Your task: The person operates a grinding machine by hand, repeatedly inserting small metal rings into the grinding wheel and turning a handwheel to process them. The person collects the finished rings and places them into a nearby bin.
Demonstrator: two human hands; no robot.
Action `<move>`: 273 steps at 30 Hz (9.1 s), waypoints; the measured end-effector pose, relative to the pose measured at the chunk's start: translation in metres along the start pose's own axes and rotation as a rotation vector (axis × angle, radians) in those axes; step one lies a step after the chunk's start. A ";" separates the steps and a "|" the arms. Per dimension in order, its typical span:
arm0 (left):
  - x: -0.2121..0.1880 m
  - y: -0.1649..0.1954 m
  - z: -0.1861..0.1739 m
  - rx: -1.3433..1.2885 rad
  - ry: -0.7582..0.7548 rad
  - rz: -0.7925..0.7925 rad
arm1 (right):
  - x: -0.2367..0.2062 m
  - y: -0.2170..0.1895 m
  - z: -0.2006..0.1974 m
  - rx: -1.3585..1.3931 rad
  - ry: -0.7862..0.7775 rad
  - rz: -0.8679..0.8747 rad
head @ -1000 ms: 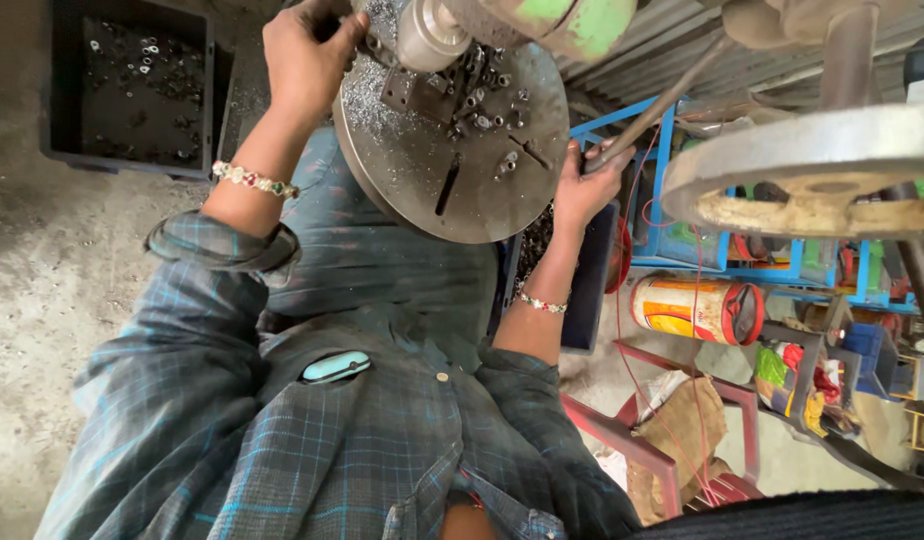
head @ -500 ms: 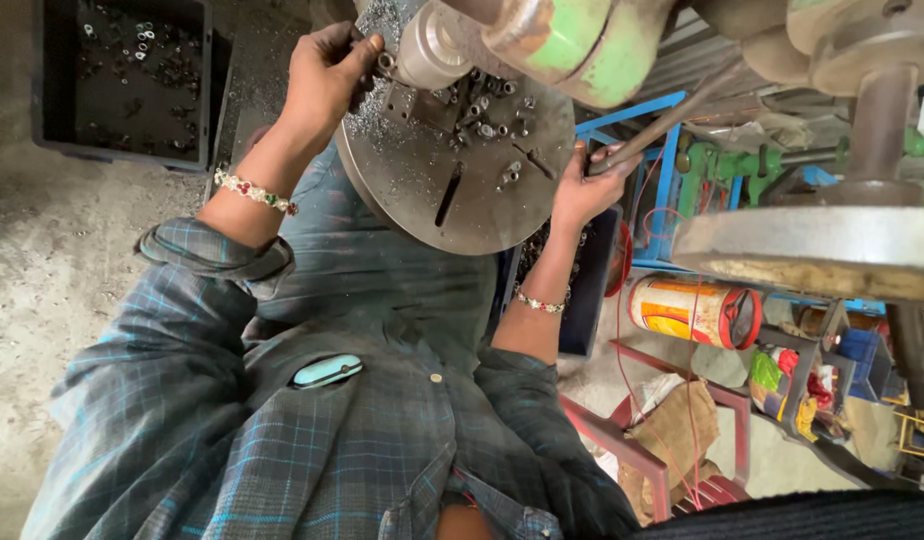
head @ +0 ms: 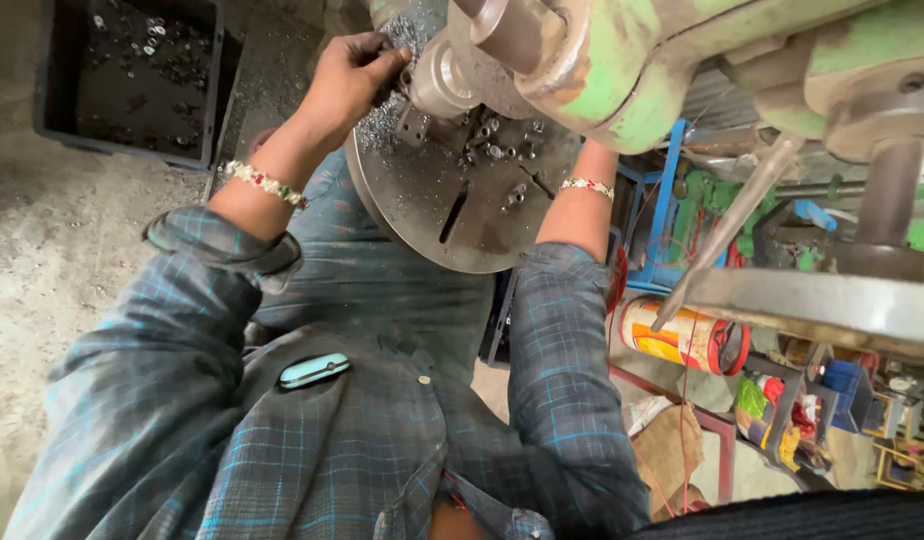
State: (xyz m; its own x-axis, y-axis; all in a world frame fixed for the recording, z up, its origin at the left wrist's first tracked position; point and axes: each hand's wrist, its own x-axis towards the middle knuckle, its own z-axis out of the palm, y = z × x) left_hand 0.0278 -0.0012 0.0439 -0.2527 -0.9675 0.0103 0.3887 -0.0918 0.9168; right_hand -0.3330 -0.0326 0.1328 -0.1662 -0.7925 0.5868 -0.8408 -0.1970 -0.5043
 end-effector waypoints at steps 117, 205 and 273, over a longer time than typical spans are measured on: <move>-0.103 -0.053 0.111 1.473 -0.461 0.938 | -0.168 -0.022 -0.053 0.074 0.212 0.136; -0.016 -0.026 0.011 0.054 0.177 0.348 | 0.006 0.049 0.006 0.214 0.037 0.156; 0.005 -0.026 0.018 0.446 0.312 0.350 | -0.086 0.070 -0.019 0.176 0.329 0.177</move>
State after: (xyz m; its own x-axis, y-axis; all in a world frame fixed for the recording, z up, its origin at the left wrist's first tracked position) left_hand 0.0010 0.0009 0.0272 0.1176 -0.9517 0.2837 -0.0210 0.2832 0.9588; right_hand -0.3870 0.0325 0.0589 -0.4802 -0.6018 0.6381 -0.6880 -0.1928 -0.6996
